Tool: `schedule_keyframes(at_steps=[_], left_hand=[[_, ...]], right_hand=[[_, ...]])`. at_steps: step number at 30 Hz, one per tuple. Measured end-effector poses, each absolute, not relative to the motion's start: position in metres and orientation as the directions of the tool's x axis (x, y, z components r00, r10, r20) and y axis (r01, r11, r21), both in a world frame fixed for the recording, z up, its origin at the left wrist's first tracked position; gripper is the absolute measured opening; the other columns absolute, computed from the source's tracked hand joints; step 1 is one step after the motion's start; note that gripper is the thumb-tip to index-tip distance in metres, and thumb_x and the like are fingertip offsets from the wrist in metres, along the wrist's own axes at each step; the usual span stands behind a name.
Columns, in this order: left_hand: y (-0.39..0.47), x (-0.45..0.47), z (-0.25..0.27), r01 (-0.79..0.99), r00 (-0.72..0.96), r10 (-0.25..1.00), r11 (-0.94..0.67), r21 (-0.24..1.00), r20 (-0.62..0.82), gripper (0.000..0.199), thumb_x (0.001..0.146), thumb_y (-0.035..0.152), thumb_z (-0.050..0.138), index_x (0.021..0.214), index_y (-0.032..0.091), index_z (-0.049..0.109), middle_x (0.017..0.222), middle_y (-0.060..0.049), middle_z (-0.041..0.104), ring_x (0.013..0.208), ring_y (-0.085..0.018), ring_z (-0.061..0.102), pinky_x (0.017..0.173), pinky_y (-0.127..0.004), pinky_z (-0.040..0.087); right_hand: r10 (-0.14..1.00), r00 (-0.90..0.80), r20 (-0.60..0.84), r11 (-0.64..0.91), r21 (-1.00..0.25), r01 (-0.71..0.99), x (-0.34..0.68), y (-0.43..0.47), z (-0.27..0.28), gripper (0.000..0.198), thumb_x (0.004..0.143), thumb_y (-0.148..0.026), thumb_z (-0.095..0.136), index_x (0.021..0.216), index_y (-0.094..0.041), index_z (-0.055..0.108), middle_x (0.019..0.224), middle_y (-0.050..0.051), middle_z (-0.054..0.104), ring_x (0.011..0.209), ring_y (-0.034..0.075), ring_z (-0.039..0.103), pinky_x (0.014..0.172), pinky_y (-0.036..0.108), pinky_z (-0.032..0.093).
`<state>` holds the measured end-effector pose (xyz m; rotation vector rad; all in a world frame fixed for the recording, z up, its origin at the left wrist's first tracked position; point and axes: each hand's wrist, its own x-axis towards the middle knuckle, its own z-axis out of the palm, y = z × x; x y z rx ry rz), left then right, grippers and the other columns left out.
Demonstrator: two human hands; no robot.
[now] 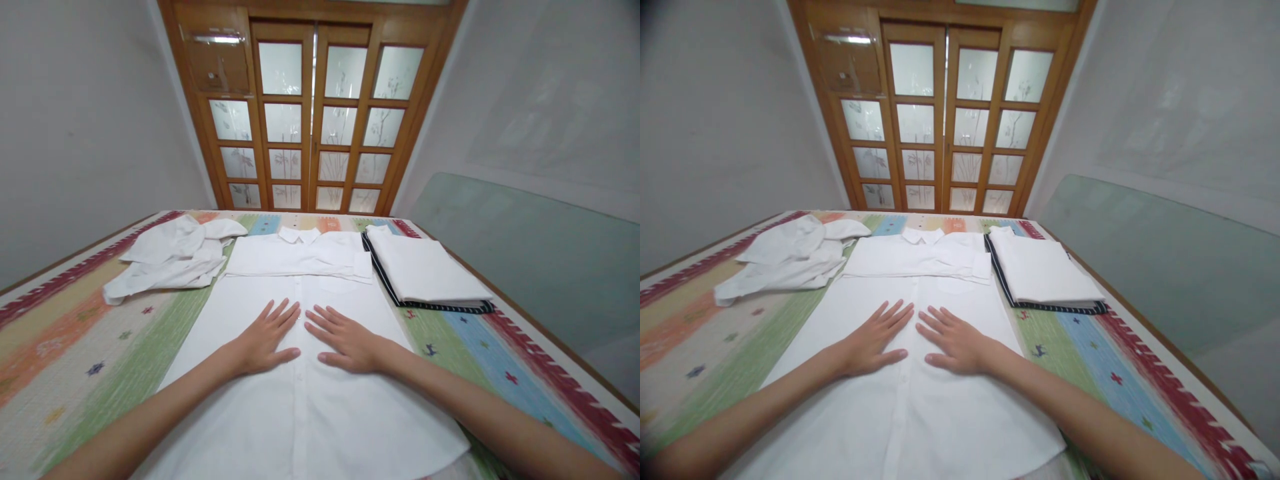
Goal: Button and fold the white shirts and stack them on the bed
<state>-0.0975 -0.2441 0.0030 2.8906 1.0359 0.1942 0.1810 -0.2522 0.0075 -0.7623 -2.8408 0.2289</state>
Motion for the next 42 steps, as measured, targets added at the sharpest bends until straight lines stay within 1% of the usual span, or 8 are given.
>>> schedule_keyframes(at_steps=[9,14,19,23,26,30,34,42], left_hand=[[-0.273,-0.112,0.01,0.579,0.804,0.591,-0.804,0.136,0.068,0.096,0.082,0.074,0.044,0.155,0.03,0.001,0.16,-0.007,0.018,0.147,-0.032,0.016,0.119,-0.054,0.01],[-0.283,-0.142,0.009,0.651,0.748,0.659,-0.751,0.109,0.072,0.077,0.089,0.063,0.042,0.154,0.037,0.009,0.158,0.0,0.024,0.146,-0.027,0.022,0.119,-0.047,0.017],[-0.267,-0.194,-0.016,0.911,0.374,0.902,-0.401,0.098,0.218,0.067,0.091,0.057,0.039,0.151,0.027,0.03,0.158,-0.007,0.026,0.146,-0.031,0.022,0.116,-0.052,0.024],[-0.251,-0.224,-0.018,0.968,-0.016,0.963,-0.052,0.244,0.269,0.07,0.084,0.058,0.041,0.137,0.013,0.048,0.152,-0.016,0.038,0.141,-0.036,0.033,0.113,-0.051,0.032],[-0.246,-0.232,-0.003,0.919,-0.118,0.973,0.031,0.394,0.2,0.066,0.082,0.054,0.043,0.134,0.014,0.05,0.138,-0.014,0.056,0.126,-0.032,0.053,0.106,-0.044,0.042],[-0.243,-0.232,0.018,0.853,-0.175,0.97,0.062,0.519,0.171,0.058,0.077,0.051,0.05,0.125,0.018,0.056,0.124,-0.01,0.066,0.106,-0.029,0.065,0.093,-0.039,0.05],[-0.228,-0.228,0.027,0.824,-0.181,0.968,0.054,0.564,0.172,0.05,0.075,0.049,0.052,0.115,0.019,0.062,0.115,-0.01,0.07,0.087,-0.025,0.07,0.083,-0.036,0.053],[-0.158,-0.223,0.05,0.883,-0.044,0.961,-0.091,0.46,0.275,0.041,0.077,0.043,0.049,0.106,0.019,0.066,0.1,-0.006,0.074,0.074,-0.02,0.067,0.078,-0.031,0.052]], right_hand=[[0.437,-0.899,0.016,0.854,-0.321,0.409,0.207,-0.3,0.031,0.073,0.093,-0.055,0.047,0.154,-0.028,0.018,0.16,0.006,0.017,0.148,0.028,0.007,0.119,0.053,0.01],[0.619,-0.786,-0.004,0.754,-0.278,0.595,0.239,-0.31,0.019,0.062,0.097,-0.049,0.041,0.153,-0.036,0.016,0.16,0.0,0.018,0.148,0.024,0.011,0.12,0.052,0.009],[0.877,-0.454,0.159,0.479,-0.192,0.857,0.276,-0.304,-0.018,0.058,0.099,-0.047,0.036,0.153,-0.029,0.025,0.159,0.002,0.022,0.148,0.025,0.014,0.12,0.053,0.017],[0.931,-0.264,0.252,0.324,-0.238,0.916,0.289,-0.294,-0.036,0.063,0.096,-0.052,0.037,0.15,-0.019,0.035,0.157,0.012,0.026,0.146,0.029,0.022,0.117,0.054,0.025],[0.935,-0.231,0.268,0.312,-0.319,0.895,0.293,-0.286,-0.035,0.061,0.094,-0.051,0.04,0.146,-0.017,0.04,0.155,0.014,0.031,0.143,0.029,0.029,0.116,0.053,0.028],[0.937,-0.2,0.286,0.309,-0.417,0.855,0.294,-0.272,-0.025,0.054,0.091,-0.044,0.046,0.139,-0.019,0.047,0.15,0.013,0.042,0.136,0.028,0.043,0.112,0.049,0.035],[0.94,-0.163,0.299,0.285,-0.427,0.858,0.291,-0.254,-0.017,0.048,0.088,-0.042,0.047,0.129,-0.018,0.055,0.142,0.014,0.051,0.13,0.029,0.049,0.11,0.048,0.037],[0.919,-0.279,0.279,0.357,-0.285,0.889,0.263,-0.236,-0.025,0.056,0.095,-0.044,0.038,0.14,-0.012,0.048,0.152,0.015,0.037,0.143,0.028,0.03,0.117,0.049,0.027]])
